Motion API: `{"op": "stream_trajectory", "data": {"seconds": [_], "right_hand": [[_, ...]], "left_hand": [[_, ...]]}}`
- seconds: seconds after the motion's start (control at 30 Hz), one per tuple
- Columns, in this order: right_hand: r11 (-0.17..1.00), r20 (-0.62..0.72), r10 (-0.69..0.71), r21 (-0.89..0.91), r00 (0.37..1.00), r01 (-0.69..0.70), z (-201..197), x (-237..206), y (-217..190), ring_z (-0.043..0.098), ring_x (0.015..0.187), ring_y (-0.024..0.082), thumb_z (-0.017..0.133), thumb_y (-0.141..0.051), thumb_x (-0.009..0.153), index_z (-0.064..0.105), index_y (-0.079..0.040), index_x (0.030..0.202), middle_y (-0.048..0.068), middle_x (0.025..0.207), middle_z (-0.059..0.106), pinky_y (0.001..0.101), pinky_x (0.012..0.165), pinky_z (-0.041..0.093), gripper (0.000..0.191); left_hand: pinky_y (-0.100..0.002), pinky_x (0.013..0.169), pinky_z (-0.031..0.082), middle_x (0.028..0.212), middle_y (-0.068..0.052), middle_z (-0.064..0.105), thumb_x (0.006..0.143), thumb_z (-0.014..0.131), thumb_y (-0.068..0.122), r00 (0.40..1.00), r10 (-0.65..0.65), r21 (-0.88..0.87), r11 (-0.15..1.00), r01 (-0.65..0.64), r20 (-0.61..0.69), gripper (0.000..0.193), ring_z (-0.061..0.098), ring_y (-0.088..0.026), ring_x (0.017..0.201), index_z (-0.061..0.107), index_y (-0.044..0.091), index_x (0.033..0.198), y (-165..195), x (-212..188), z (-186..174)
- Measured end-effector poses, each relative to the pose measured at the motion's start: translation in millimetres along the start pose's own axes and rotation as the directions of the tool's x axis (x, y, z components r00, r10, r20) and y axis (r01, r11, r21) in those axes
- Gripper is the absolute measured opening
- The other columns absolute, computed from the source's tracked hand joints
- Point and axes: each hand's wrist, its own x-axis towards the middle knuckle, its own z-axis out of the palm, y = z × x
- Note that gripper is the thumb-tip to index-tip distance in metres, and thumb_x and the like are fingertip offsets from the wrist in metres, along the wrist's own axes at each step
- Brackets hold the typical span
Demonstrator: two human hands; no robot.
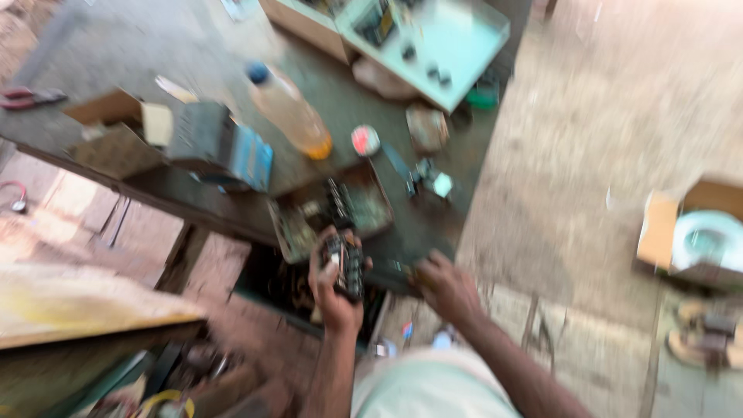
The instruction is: The person sorts through a cardboard box of small electrical parts, selects a component, and uses a screwdriver to adjust screws on the component. The person holds the component with one hand while turning the screwdriver with the other.
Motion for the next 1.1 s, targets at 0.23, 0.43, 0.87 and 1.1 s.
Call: {"op": "stream_trajectory", "data": {"seconds": [0.23, 0.43, 0.87, 1.1], "right_hand": [[0.982, -0.035, 0.186, -0.026, 0.982, -0.187, 25.7, 13.2, -45.1, 0.071, 0.084, 0.028, 0.074, -0.027, 0.086, 0.072, -0.012, 0.103, 0.006, 0.098, 0.065, 0.0432, 0.069, 0.058, 0.023], [0.964, -0.205, 0.260, -0.003, 0.944, -0.267, 35.1, 31.6, -68.5, 0.070, 0.092, 0.032, 0.075, -0.027, 0.086, 0.075, -0.010, 0.102, 0.009, 0.100, 0.070, 0.0451, 0.079, 0.056, 0.024], [0.867, -0.053, 0.493, -0.048, 0.868, -0.496, 40.6, 49.0, -80.9, 0.075, 0.090, 0.024, 0.074, -0.034, 0.079, 0.076, -0.012, 0.102, 0.008, 0.097, 0.078, 0.0416, 0.082, 0.057, 0.031], [0.873, -0.019, 0.480, -0.085, 0.877, -0.480, 37.7, 50.6, -76.7, 0.072, 0.082, 0.019, 0.072, -0.033, 0.081, 0.075, -0.012, 0.098, 0.006, 0.094, 0.078, 0.0393, 0.077, 0.057, 0.027]], "left_hand": [[-0.041, 0.080, 0.063, 0.124, -0.018, 0.065, 0.087, 0.059, 0.023, 0.995, -0.100, -0.154, 0.983, 0.100, 0.008, 0.059, 0.066, -0.026, 0.111, 0.052, 0.001, 0.141, 71.7, 21.7, -19.1], [-0.041, 0.080, 0.064, 0.123, -0.017, 0.066, 0.085, 0.062, 0.028, 0.983, -0.100, -0.194, 0.973, 0.129, 0.151, 0.062, 0.066, -0.024, 0.111, 0.052, 0.001, 0.140, 114.7, 14.9, -14.0], [-0.042, 0.083, 0.065, 0.123, -0.018, 0.064, 0.083, 0.065, 0.031, 0.972, -0.150, -0.291, 0.936, 0.198, 0.180, 0.065, 0.065, -0.025, 0.115, 0.051, 0.002, 0.139, 126.3, 0.5, -33.3], [-0.042, 0.083, 0.065, 0.122, -0.018, 0.065, 0.083, 0.066, 0.031, 0.972, -0.152, -0.294, 0.935, 0.200, 0.178, 0.064, 0.065, -0.025, 0.115, 0.051, 0.002, 0.138, 121.3, 3.3, -31.8]]}}
